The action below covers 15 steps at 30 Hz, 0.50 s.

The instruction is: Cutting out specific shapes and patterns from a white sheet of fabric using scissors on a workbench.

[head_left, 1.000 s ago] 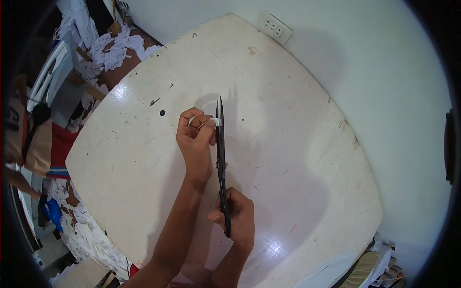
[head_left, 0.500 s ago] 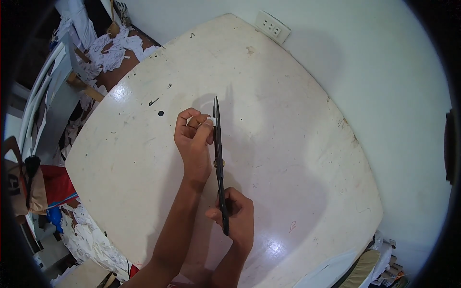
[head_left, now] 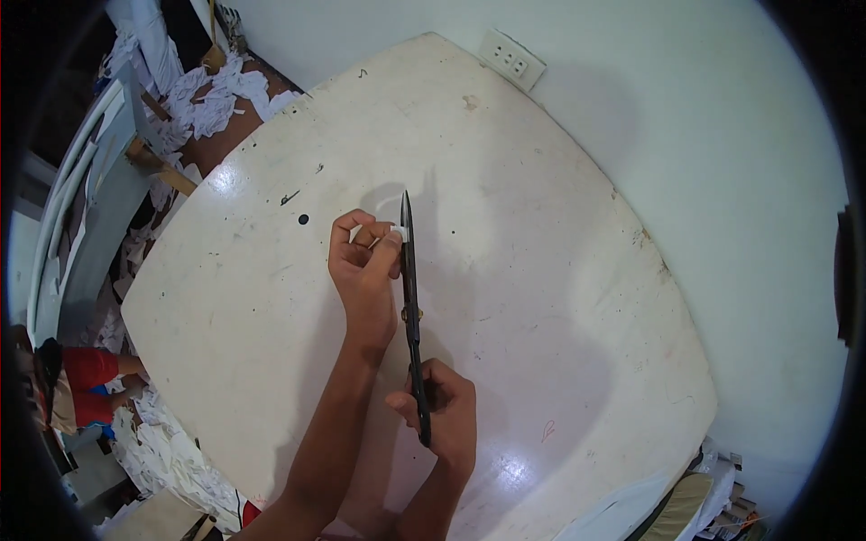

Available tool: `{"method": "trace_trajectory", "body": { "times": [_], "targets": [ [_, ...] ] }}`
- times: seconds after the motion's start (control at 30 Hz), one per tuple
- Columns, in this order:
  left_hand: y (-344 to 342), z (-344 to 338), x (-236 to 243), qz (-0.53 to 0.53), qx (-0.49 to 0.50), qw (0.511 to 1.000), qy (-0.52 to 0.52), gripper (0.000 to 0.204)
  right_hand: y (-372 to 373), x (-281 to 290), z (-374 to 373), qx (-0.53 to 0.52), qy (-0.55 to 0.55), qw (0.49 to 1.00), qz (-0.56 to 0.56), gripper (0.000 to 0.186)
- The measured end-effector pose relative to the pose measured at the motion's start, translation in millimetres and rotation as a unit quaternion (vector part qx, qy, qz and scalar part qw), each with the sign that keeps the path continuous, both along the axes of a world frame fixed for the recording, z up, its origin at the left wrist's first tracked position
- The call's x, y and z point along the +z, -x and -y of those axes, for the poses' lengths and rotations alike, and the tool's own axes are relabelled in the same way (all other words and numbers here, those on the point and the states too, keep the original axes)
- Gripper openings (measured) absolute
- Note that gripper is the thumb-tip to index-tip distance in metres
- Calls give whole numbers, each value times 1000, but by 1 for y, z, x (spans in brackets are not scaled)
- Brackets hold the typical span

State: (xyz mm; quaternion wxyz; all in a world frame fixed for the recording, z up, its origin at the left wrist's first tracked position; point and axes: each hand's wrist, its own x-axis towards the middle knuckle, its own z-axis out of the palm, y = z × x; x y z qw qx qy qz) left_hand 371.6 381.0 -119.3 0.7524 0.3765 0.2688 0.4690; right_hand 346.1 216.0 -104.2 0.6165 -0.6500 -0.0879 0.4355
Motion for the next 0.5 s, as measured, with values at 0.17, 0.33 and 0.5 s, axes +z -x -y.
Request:
{"method": "trace_trajectory", "body": {
  "times": [0.17,0.33,0.5],
  "targets": [
    [0,3,-2,7,-3,1000,12,23,-1,0,5,4,6,1000,-24,49],
    [1,6,0,-6,0,1000,25,22,1,-3,9,6,-15,1000,-17,56],
    [3,3,-2,6,-6,1000,12,22,3,-10,7,17,-6,1000,15,56]
  ]
}}
